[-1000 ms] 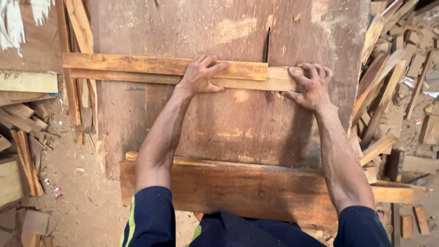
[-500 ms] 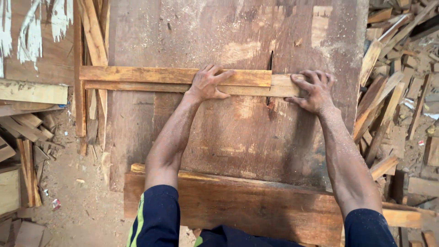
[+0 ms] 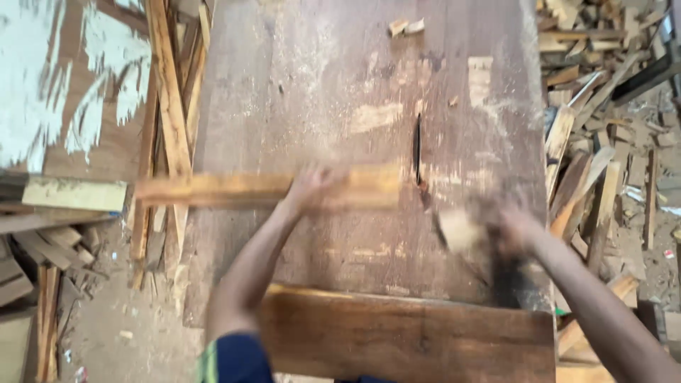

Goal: Organizing and cutting wooden planks using a table saw in a woodworking shop.

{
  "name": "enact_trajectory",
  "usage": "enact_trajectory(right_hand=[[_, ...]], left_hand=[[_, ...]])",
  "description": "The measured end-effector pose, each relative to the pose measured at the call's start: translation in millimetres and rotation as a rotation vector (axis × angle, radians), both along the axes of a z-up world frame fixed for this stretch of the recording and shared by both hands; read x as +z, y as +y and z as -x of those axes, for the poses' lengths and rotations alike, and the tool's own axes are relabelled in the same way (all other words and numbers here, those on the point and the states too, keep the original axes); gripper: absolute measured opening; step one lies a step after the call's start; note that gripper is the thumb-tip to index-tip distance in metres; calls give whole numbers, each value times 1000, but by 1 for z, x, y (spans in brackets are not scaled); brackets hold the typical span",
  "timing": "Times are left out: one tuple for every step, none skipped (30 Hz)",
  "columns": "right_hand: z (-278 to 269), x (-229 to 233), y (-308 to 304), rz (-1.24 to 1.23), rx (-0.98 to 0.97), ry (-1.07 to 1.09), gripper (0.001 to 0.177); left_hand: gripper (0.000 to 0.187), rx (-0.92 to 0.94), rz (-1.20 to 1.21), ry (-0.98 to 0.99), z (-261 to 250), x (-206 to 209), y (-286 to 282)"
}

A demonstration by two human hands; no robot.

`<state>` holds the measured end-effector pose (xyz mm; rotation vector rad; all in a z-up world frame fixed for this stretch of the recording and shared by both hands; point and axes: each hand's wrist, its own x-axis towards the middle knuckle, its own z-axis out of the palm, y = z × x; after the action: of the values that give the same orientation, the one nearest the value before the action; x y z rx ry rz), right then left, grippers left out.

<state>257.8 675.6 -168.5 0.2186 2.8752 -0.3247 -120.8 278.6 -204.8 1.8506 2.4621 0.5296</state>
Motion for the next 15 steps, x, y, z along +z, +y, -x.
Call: enact_trajectory(right_hand=[[-29, -1, -2, 35, 214, -25, 79], [-47, -7, -5, 65, 425, -38, 87], [-14, -20, 38, 52, 416, -2, 87], [-8, -39, 57, 57, 131, 92, 73], [-3, -67, 63, 60, -157, 177, 62], [8, -70, 77, 65, -459, 217, 55], [14, -73, 87, 58, -763, 243, 55], [74, -58, 124, 40, -1032, 329, 60], [80, -14, 108, 43, -1029, 368, 60], [61, 22, 82, 107, -798, 663, 55], [44, 56, 56, 165, -546, 941, 61], [11, 80, 30, 165, -557, 916, 61], [-21, 105, 5, -26, -415, 804, 56], [-46, 132, -14, -211, -259, 692, 53], [-73, 118, -7, -211, -257, 675, 53]], left_hand=[[82, -100, 75, 279, -14, -13, -29], [82, -200, 153, 579, -14, -23, -59], [82, -205, 149, 617, -6, 21, -65], [91, -224, 251, 389, -20, 58, -81], [100, -234, 352, 162, -33, 94, -96], [100, -269, 371, 138, -42, 94, -103], [97, -218, 508, 50, -50, 97, -111], [95, -121, 612, 18, -30, 110, -107], [95, -109, 598, 50, -24, 122, -104], [102, -156, 690, 33, -31, 126, -106], [110, -203, 782, 16, -38, 128, -108], [110, -219, 790, -5, -50, 141, -112], [111, -222, 729, -62, -62, 153, -115], [111, -215, 661, -114, -71, 164, -115], [111, -220, 661, -131, -99, 179, -113]])
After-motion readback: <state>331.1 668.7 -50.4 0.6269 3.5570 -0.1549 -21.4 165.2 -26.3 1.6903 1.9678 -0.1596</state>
